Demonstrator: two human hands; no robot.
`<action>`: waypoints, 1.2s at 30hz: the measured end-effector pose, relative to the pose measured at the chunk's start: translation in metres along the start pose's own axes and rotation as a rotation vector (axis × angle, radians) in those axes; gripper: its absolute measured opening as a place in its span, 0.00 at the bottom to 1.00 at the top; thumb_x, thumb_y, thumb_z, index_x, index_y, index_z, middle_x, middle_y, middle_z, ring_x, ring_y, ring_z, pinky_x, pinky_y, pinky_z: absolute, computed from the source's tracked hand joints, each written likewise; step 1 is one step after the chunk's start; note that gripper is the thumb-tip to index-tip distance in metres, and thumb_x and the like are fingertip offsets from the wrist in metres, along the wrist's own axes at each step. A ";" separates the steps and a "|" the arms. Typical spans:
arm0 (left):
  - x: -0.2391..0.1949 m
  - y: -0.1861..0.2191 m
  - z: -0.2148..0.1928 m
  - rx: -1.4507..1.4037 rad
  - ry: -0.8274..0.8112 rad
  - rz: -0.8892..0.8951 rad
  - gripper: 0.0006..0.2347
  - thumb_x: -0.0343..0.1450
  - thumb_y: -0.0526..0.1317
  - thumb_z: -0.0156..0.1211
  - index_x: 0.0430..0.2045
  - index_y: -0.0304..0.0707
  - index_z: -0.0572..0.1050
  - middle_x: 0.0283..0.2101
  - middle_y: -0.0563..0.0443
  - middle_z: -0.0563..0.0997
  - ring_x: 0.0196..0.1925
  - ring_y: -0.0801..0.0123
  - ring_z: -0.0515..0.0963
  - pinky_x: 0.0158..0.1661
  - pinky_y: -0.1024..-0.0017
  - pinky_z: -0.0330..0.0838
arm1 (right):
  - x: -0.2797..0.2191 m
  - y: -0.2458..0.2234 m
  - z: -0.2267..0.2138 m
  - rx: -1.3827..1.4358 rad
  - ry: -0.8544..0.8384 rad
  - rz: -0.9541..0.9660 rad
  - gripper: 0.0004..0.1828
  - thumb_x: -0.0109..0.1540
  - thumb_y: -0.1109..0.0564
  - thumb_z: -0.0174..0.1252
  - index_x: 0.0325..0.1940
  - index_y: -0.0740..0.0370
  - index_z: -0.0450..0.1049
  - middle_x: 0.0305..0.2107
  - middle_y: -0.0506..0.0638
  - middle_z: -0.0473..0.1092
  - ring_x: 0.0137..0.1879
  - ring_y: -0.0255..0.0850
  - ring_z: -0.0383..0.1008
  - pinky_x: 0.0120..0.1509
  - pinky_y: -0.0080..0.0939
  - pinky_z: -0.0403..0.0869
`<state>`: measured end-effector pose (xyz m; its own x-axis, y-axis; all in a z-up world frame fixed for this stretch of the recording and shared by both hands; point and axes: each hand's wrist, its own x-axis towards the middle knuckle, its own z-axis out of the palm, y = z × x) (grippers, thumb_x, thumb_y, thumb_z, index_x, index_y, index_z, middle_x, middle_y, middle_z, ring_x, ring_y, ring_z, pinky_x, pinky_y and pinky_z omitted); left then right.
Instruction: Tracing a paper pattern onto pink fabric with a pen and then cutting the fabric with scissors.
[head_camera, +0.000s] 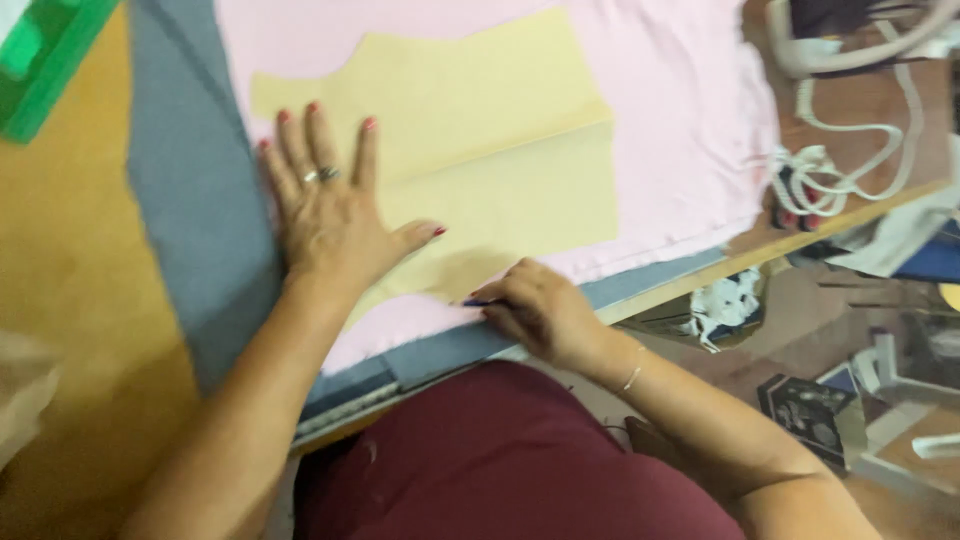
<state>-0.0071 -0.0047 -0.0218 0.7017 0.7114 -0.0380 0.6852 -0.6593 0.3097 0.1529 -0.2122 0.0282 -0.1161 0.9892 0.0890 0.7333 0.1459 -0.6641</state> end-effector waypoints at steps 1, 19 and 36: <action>0.001 -0.002 0.000 -0.018 0.027 0.051 0.54 0.59 0.79 0.48 0.76 0.45 0.50 0.76 0.20 0.42 0.76 0.29 0.35 0.69 0.35 0.28 | 0.002 -0.001 0.000 -0.048 0.032 0.019 0.10 0.70 0.56 0.53 0.53 0.59 0.74 0.41 0.50 0.77 0.42 0.48 0.74 0.52 0.45 0.72; -0.004 -0.005 0.023 0.178 0.228 -0.002 0.55 0.52 0.78 0.49 0.73 0.42 0.63 0.75 0.17 0.58 0.78 0.25 0.51 0.73 0.35 0.38 | -0.011 0.074 -0.028 -0.158 0.342 0.032 0.09 0.69 0.62 0.53 0.54 0.60 0.68 0.54 0.52 0.75 0.63 0.51 0.76 0.65 0.50 0.74; 0.001 -0.003 0.024 0.257 0.175 -0.023 0.54 0.53 0.80 0.46 0.74 0.49 0.54 0.77 0.29 0.50 0.79 0.34 0.46 0.72 0.39 0.38 | 0.048 0.178 -0.055 -0.135 0.251 -0.026 0.03 0.72 0.60 0.45 0.47 0.62 0.64 0.67 0.60 0.64 0.76 0.64 0.60 0.81 0.63 0.57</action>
<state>-0.0037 -0.0078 -0.0457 0.6564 0.7433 0.1287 0.7431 -0.6665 0.0596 0.3141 -0.1379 -0.0448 0.0215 0.9547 0.2967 0.8169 0.1544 -0.5557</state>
